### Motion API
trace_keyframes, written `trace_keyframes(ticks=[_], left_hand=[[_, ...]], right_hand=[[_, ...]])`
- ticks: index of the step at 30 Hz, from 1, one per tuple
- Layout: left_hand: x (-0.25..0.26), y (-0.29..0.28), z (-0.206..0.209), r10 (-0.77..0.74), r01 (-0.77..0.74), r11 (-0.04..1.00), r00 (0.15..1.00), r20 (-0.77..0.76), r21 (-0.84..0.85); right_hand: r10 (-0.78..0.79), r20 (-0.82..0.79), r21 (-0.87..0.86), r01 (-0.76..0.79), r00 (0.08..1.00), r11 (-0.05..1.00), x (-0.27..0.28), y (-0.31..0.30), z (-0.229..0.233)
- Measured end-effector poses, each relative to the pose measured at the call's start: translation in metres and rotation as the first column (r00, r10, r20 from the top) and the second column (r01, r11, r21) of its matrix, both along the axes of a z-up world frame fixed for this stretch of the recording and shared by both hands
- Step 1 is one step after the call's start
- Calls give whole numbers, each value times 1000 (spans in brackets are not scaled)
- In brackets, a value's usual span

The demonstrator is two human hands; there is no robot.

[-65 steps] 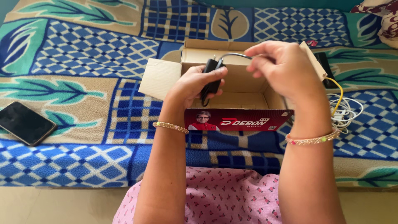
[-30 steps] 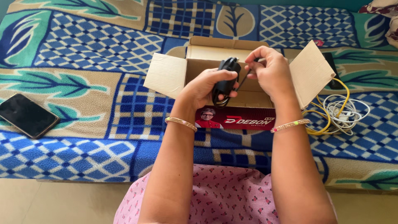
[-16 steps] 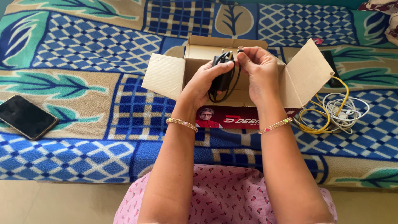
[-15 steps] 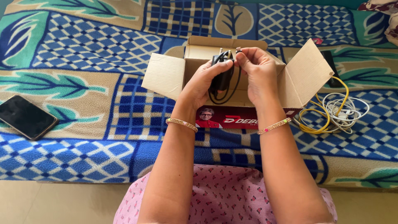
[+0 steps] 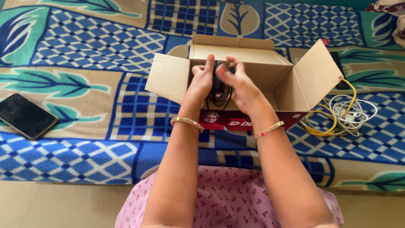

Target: The person unboxes an electronic device by removing a power adapter and cables from a cardboard box, then untangles and coils the white power cable before placing items back into the box.

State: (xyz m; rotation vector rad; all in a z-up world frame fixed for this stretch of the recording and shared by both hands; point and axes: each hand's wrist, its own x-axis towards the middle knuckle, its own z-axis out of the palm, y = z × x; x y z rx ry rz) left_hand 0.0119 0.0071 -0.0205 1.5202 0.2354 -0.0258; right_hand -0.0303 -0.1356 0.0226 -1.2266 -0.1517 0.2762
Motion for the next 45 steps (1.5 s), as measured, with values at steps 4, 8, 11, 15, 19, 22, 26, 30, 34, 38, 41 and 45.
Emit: trace_keyframes(ticks=[4, 8, 11, 15, 19, 22, 26, 30, 34, 38, 41, 45], left_hand=[[7, 13, -25, -99, 102, 995, 988, -122, 14], [0, 20, -25, -175, 196, 979, 951, -256, 57], [-2, 19, -29, -151, 158, 987, 972, -178, 27], [-3, 16, -31, -74, 87, 993, 986, -146, 82], [-10, 14, -21, 40, -74, 980, 983, 180, 185], [-20, 13, -9, 145, -112, 989, 860, 490, -96], [-33, 29, 5, 294, 1, 861, 814, 500, -508], [-31, 40, 10, 358, 22, 673, 865, 352, -739], [-24, 34, 7, 263, 64, 737, 890, 373, -673], [-21, 27, -1, 173, -15, 899, 931, 323, -438], [-7, 26, -12, 164, -41, 882, 960, 225, -469], [19, 26, -52, -136, 135, 987, 991, 10, 92]], right_hand=[[37, -8, -235, -38, 999, 971, -5, 9, -3], [56, -132, -247, -87, 990, 965, -8, 11, -3], [31, -204, -262, -85, 978, 961, -1, 10, -6], [42, -212, -395, -125, 976, 910, 30, 12, -19], [198, -406, -318, -341, 892, 884, 73, 16, -43], [276, -564, -242, -476, 778, 845, 90, 34, -76], [183, -661, -265, -455, 728, 850, 92, 62, -78], [86, -630, -424, -434, 772, 795, 88, 74, -72], [200, -559, -367, -457, 805, 810, 94, 69, -84], [153, -497, -353, -361, 854, 863, 100, 60, -88], [179, -597, -162, -336, 782, 928, 117, 49, -104], [55, -366, -480, -239, 929, 844, 150, 26, -166]])
